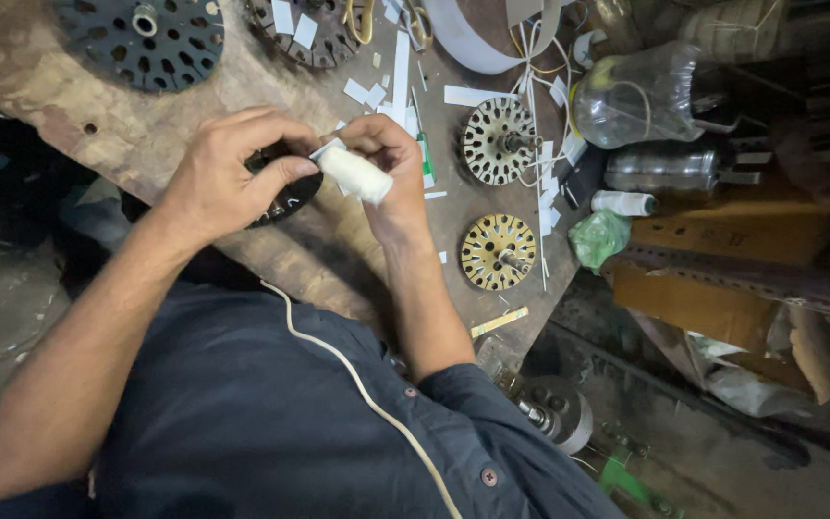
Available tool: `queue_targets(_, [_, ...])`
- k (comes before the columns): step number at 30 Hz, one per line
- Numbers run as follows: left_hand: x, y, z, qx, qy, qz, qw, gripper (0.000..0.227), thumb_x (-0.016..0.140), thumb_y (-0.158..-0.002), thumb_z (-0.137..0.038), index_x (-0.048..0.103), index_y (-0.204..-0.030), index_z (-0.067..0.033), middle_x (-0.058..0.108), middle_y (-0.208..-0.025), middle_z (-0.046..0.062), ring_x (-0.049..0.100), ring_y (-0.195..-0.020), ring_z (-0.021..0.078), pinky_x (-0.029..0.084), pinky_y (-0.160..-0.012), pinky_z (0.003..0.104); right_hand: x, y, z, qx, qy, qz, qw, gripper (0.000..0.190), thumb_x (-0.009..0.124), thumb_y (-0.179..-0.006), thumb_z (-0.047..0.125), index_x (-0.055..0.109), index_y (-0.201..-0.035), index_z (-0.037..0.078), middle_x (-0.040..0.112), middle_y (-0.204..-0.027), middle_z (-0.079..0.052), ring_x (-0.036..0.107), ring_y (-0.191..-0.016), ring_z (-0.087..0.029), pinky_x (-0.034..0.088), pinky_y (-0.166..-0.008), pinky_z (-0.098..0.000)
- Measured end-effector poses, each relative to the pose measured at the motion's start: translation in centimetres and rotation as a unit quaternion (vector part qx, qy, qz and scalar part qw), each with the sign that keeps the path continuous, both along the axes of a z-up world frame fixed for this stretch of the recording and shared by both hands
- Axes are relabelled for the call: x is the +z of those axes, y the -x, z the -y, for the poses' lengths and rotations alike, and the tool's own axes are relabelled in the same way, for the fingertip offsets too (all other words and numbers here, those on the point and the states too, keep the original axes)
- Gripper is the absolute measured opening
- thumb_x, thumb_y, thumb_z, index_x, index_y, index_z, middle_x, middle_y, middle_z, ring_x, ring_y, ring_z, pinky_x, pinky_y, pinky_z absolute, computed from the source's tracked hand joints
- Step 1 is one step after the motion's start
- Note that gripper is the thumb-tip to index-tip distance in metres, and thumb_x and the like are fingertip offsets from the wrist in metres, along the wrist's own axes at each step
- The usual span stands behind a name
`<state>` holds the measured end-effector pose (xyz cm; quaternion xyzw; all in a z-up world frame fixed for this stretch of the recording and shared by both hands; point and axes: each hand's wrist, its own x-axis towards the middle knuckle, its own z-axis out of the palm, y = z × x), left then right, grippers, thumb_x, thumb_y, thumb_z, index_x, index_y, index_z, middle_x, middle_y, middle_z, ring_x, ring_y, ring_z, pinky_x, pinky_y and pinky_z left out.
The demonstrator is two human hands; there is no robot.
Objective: The person places small white rectangular pieces into the slots of a circular metal stator core. They repeatedly pick up pieces from the table and insert them into the slots, rotating the stator as needed. The person also wipes their hands with a cloth during the process.
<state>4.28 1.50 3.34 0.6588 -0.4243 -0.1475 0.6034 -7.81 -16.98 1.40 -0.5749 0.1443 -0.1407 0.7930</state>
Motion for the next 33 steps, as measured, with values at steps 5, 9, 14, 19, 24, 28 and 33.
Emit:
queue_targets(5, [-0.2,-0.2,0.0,-0.007,0.006,-0.045,0.999,0.023,0.076,-0.091,-0.006,0.071,-0.113,0.0009,0.074,-0.104,0.014,0.074,-0.095,0.0250,0.056,-0.084,0.034,-0.8,0.4,0.2,0.006,-0.091,0.021,0.996,0.019,0.078,-0.093,0.005,0.075,-0.109,-0.003,0.075,-0.105,-0.012,0.071,-0.090,-0.017,0.055,-0.080,-0.0304])
queue_targets(9, [-0.1,-0.1,0.2,0.007,0.011,-0.045,0.999,0.027,0.072,-0.093,-0.005,0.072,-0.120,0.0017,0.074,-0.106,0.013,0.073,-0.095,0.0231,0.057,-0.085,0.032,-0.9,0.3,-0.1,0.008,-0.102,0.008,0.995,0.021,0.079,-0.091,0.004,0.075,-0.110,-0.004,0.074,-0.107,-0.013,0.072,-0.094,-0.019,0.057,-0.085,-0.0317])
queue_targets(14, [-0.4,0.3,0.3,0.042,0.033,0.022,0.998,0.014,0.077,-0.094,0.000,0.074,-0.107,0.0012,0.072,-0.102,0.012,0.070,-0.090,0.0223,0.054,-0.081,0.034,0.2,0.4,-0.1,0.025,-0.073,-0.003,0.997,0.028,0.079,-0.093,0.004,0.073,-0.118,-0.006,0.073,-0.115,-0.014,0.070,-0.104,-0.021,0.056,-0.095,-0.0326])
queue_targets(19, [-0.9,1.0,0.4,0.111,0.070,0.071,0.989,0.013,0.077,-0.094,0.006,0.078,-0.104,-0.0022,0.069,-0.101,0.010,0.068,-0.088,0.0219,0.053,-0.076,0.031,1.0,1.1,-0.4,0.047,-0.145,-0.036,0.988,0.032,0.078,-0.091,0.008,0.072,-0.120,-0.005,0.072,-0.119,-0.016,0.072,-0.106,-0.026,0.057,-0.090,-0.0356])
queue_targets(24, [-0.8,1.3,0.5,0.112,0.064,0.079,0.988,0.012,0.080,-0.094,0.005,0.079,-0.103,-0.0030,0.069,-0.099,0.009,0.066,-0.087,0.0207,0.051,-0.074,0.030,-0.2,1.4,-0.8,0.017,-0.070,0.026,0.997,0.027,0.080,-0.093,0.004,0.074,-0.118,-0.006,0.072,-0.120,-0.018,0.069,-0.108,-0.025,0.055,-0.095,-0.0364])
queue_targets(28, [-0.5,0.7,0.2,0.039,0.048,-0.023,0.998,0.017,0.077,-0.092,0.004,0.079,-0.108,-0.0030,0.072,-0.098,0.009,0.069,-0.086,0.0168,0.053,-0.074,0.028,-0.9,1.4,-0.9,0.000,0.067,0.053,0.996,0.030,0.082,-0.091,0.000,0.073,-0.119,-0.003,0.070,-0.118,-0.016,0.067,-0.112,-0.021,0.053,-0.101,-0.0323])
queue_targets(33, [-0.8,0.2,0.0,0.005,0.074,-0.059,0.996,0.016,0.076,-0.095,0.003,0.078,-0.111,-0.0015,0.074,-0.102,0.010,0.071,-0.091,0.0184,0.056,-0.079,0.028,-0.3,1.5,-1.2,0.001,0.152,0.028,0.988,0.034,0.082,-0.091,0.000,0.072,-0.123,-0.002,0.069,-0.123,-0.014,0.068,-0.110,-0.019,0.055,-0.101,-0.0317])
